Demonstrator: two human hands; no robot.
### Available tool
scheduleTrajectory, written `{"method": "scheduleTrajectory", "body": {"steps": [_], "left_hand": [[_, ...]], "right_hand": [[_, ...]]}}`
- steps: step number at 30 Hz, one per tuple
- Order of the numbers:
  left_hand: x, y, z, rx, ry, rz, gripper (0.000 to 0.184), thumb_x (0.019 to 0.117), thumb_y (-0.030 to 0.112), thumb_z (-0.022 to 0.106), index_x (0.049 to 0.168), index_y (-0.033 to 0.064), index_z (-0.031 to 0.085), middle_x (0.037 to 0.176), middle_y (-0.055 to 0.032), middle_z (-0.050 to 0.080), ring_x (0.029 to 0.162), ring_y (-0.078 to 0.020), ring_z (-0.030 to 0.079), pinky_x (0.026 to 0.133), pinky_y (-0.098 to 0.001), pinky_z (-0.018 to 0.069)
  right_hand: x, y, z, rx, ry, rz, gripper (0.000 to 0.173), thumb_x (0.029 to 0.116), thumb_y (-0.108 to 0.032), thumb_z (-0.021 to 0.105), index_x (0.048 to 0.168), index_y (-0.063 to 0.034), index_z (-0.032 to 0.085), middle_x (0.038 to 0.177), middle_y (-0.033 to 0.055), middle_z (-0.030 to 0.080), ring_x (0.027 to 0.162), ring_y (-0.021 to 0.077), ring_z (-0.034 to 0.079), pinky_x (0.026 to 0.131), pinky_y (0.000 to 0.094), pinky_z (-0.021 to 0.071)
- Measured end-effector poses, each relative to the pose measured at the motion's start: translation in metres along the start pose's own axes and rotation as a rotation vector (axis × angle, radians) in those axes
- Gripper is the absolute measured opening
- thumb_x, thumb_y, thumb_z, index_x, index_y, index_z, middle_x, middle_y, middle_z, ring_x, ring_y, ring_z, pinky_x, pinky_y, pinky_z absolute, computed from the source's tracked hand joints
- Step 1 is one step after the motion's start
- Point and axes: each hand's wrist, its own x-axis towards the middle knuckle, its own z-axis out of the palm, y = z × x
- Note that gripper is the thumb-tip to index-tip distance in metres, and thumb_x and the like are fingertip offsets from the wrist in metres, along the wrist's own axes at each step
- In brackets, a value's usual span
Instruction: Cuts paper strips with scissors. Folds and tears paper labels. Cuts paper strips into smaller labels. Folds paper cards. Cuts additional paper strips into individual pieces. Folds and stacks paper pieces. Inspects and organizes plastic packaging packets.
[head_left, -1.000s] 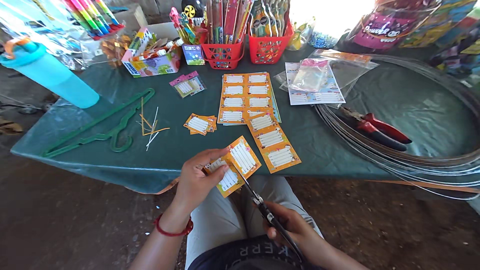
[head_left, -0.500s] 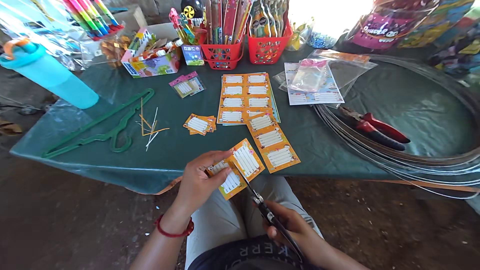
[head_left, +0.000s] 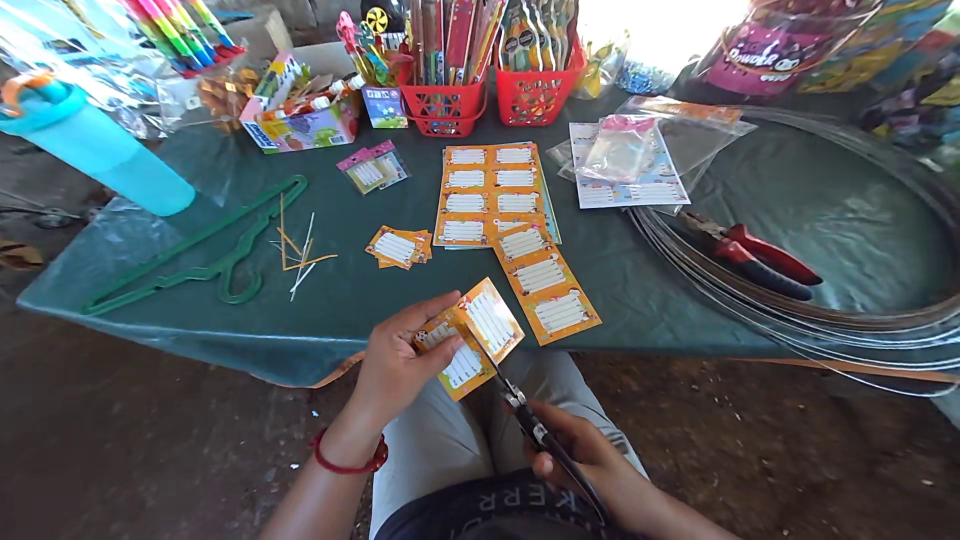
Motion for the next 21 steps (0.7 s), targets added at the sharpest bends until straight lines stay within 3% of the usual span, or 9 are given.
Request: {"method": "scheduleTrajectory", "body": {"steps": [11,21], "left_hand": [[0.0001,0.0017,0.004,0.022,-0.036,0.015,0.041,0.0876,0.005,0.073,0.127,-0.0056,0.066,0.116,-0.0075,0.073,0.1,-0.0086,0.072,0.088,-0.0241,0.0609],[0.0004,0.0035,0.0042,0.034,-0.041,0.0,0.041,0.0877,0.007,0.073,0.127,-0.0029,0.066,0.116,-0.0065,0.073,0.099,-0.0086,0.072,0.086,-0.024,0.0612]], "right_hand": [[0.0022,-0.0026,-0.001,0.023,-0.014,-0.002,0.079,0.0917,-0.059,0.065,0.142,-0.0008,0.048,0.084,-0.0121,0.062,0.068,-0.0065,0.056,0.061,0.0125,0.0491],[0.003,-0.0052,0.0,0.022,-0.006,0.002,0.077,0.0925,-0.057,0.065,0.142,-0.0007,0.048,0.085,-0.0125,0.062,0.069,-0.0067,0.056,0.061,0.0123,0.0492]]}}
